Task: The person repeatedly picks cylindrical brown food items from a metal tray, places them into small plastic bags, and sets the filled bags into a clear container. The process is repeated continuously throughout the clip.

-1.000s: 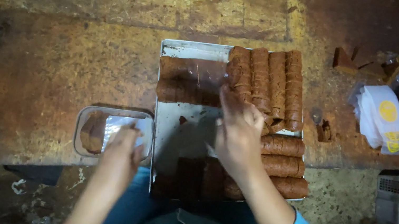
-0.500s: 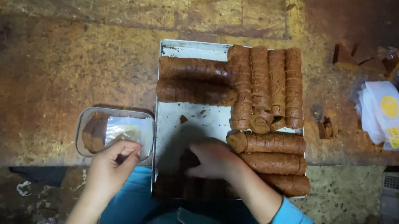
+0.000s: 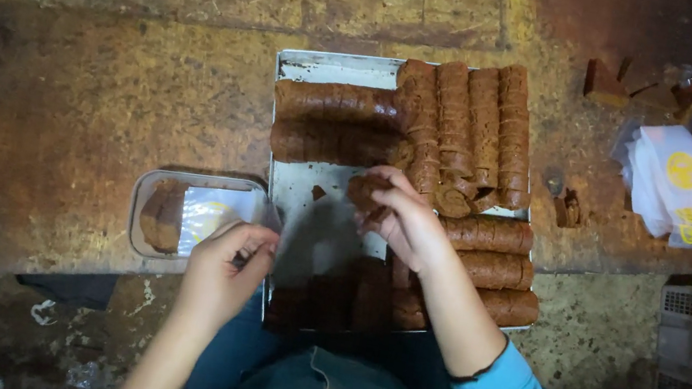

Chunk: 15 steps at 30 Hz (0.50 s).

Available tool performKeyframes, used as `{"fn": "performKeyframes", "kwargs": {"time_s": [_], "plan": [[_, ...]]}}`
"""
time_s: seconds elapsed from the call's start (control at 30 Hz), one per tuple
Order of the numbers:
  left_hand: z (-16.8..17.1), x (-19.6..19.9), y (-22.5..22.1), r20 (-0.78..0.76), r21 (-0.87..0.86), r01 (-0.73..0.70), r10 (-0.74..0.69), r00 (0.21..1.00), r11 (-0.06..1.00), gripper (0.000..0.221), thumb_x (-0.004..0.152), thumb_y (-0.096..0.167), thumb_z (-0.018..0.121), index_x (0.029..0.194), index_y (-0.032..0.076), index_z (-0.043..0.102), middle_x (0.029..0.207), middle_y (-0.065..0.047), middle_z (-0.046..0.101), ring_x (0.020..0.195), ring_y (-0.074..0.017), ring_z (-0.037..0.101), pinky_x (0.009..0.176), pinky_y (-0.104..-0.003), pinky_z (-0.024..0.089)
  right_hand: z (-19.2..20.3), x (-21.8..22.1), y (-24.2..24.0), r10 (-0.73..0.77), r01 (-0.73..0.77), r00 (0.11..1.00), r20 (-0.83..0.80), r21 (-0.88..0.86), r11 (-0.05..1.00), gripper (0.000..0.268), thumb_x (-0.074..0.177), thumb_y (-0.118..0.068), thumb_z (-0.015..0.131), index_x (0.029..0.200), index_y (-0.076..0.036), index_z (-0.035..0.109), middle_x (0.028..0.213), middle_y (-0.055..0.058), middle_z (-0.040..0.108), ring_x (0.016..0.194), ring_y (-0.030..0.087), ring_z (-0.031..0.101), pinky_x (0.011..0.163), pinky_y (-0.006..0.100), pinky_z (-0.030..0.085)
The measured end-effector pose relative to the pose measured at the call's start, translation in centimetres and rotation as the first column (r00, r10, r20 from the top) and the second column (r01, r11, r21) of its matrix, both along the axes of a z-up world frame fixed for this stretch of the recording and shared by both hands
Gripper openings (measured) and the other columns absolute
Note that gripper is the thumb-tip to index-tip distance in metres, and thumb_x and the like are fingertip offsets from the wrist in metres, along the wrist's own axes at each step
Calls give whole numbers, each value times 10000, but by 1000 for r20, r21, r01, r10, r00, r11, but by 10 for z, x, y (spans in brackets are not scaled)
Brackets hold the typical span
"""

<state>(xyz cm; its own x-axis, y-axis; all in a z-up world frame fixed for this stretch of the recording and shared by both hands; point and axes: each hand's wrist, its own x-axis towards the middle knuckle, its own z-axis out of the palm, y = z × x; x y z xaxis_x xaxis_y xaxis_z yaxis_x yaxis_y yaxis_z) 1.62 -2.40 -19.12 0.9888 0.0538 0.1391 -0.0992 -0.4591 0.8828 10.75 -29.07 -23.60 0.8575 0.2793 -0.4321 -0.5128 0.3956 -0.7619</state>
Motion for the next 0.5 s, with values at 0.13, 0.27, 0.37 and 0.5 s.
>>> {"fn": "performKeyframes", "kwargs": {"time_s": [0.13, 0.27, 0.37, 0.5], "plan": [[1, 5, -3, 33, 18, 97, -98, 995, 995, 144, 822, 71, 773, 925, 171, 776, 710, -73, 684, 690, -300, 701, 646, -394, 564, 6, 4, 0, 539, -300, 842, 30, -804, 514, 524, 864, -229, 663, 1372, -280, 545, 1274, 179, 662, 1172, 418, 659, 973, 500, 555], [-1, 3, -4, 19, 12, 116, -116, 993, 993, 128, 830, 80, 767, 938, 149, 758, 724, -76, 681, 705, -286, 703, 659, -381, 569, 9, 3, 10, 685, -400, 688, -238, -913, 84, 531, 887, -390, 638, 1336, -322, 365, 1321, 98, 653, 1262, 296, 632, 1046, 456, 505], [3, 2, -1, 30, 27, 136, -137, 990, 990, 112, 843, 93, 762, 941, 145, 751, 727, -89, 658, 712, -315, 689, 635, -418, 556, 10, 3, 11, 701, -338, 704, -116, -923, 186, 393, 908, -299, 662, 1238, -166, 494, 1224, 194, 663, 1218, 415, 630, 1020, 503, 523], [-3, -2, 4, 49, 29, 152, -153, 987, 988, 87, 867, 102, 745, 943, 145, 744, 707, -87, 627, 681, -315, 682, 627, -401, 560, 35, -5, 7, 785, -209, 619, -25, -969, 134, 549, 802, -159, 710, 1330, -131, 563, 1280, 183, 550, 1239, 463, 584, 1038, 503, 536]]}}
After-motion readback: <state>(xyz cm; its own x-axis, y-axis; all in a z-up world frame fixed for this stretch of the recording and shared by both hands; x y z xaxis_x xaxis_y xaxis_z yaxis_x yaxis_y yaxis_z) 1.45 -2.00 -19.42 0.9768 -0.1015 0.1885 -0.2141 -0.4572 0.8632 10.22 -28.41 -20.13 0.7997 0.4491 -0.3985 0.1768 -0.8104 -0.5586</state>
